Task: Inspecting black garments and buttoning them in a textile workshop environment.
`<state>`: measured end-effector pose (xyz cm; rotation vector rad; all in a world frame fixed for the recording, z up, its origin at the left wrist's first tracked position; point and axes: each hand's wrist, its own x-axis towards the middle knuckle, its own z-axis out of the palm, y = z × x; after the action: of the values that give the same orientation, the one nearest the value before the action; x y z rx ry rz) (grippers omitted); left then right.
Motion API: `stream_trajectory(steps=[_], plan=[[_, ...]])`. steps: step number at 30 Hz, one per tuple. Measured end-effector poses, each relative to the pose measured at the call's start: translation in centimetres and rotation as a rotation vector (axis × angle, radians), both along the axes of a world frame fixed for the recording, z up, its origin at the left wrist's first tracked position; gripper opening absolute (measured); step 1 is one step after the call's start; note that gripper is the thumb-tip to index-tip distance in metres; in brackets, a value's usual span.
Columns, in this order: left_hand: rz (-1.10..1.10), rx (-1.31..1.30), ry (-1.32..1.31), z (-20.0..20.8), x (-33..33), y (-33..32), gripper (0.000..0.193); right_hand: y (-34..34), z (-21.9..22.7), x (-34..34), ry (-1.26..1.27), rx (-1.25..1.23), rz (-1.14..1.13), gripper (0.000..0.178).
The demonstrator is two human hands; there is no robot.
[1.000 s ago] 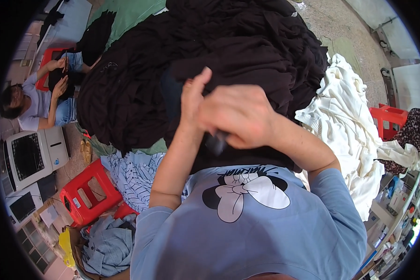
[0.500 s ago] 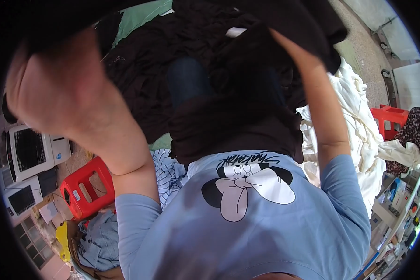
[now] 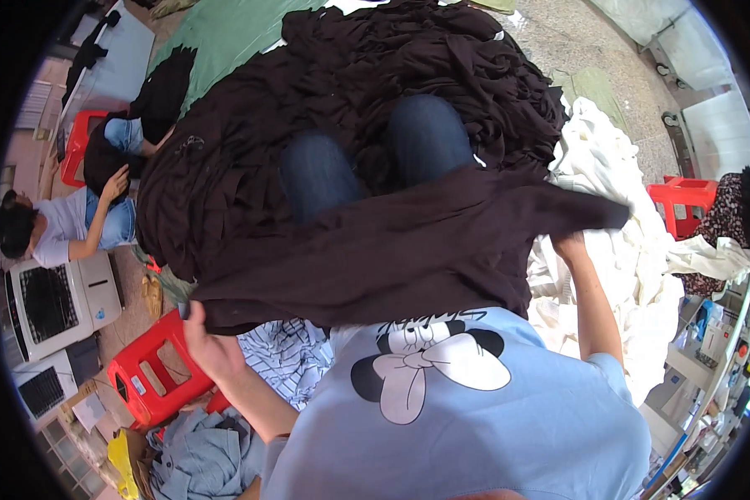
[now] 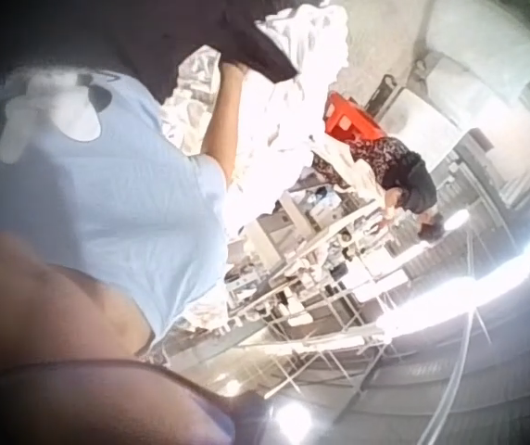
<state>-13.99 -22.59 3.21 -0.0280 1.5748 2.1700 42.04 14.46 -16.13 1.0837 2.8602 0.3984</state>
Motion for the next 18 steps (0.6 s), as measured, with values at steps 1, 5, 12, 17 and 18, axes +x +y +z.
stream_trajectory(steps=[1, 5, 12, 17, 18], plan=[[-0.151, -0.115, -0.093, -4.0, -2.0, -0.9, 0.037, 1.0, -6.2, 6.9, 0.671, -0.662, -0.320, 0.034], [-0.135, -0.945, 0.384, -10.9, -4.2, -5.8, 0.035, 5.2, 1.7, -3.2, 0.520, -0.551, -0.641, 0.032], [-0.283, -0.463, 0.654, -4.0, -0.4, 9.1, 0.030, 16.7, 1.9, -22.0, 0.959, -0.530, -0.449, 0.037], [-0.478, -0.451, 0.723, -1.6, 3.8, 12.9, 0.022, 18.8, 3.3, -31.1, 0.894, -0.154, -0.236, 0.031], [-0.506, -0.444, 0.730, -1.9, 4.2, 12.8, 0.020, 19.3, 4.1, -32.4, 0.842, -0.074, -0.129, 0.030]])
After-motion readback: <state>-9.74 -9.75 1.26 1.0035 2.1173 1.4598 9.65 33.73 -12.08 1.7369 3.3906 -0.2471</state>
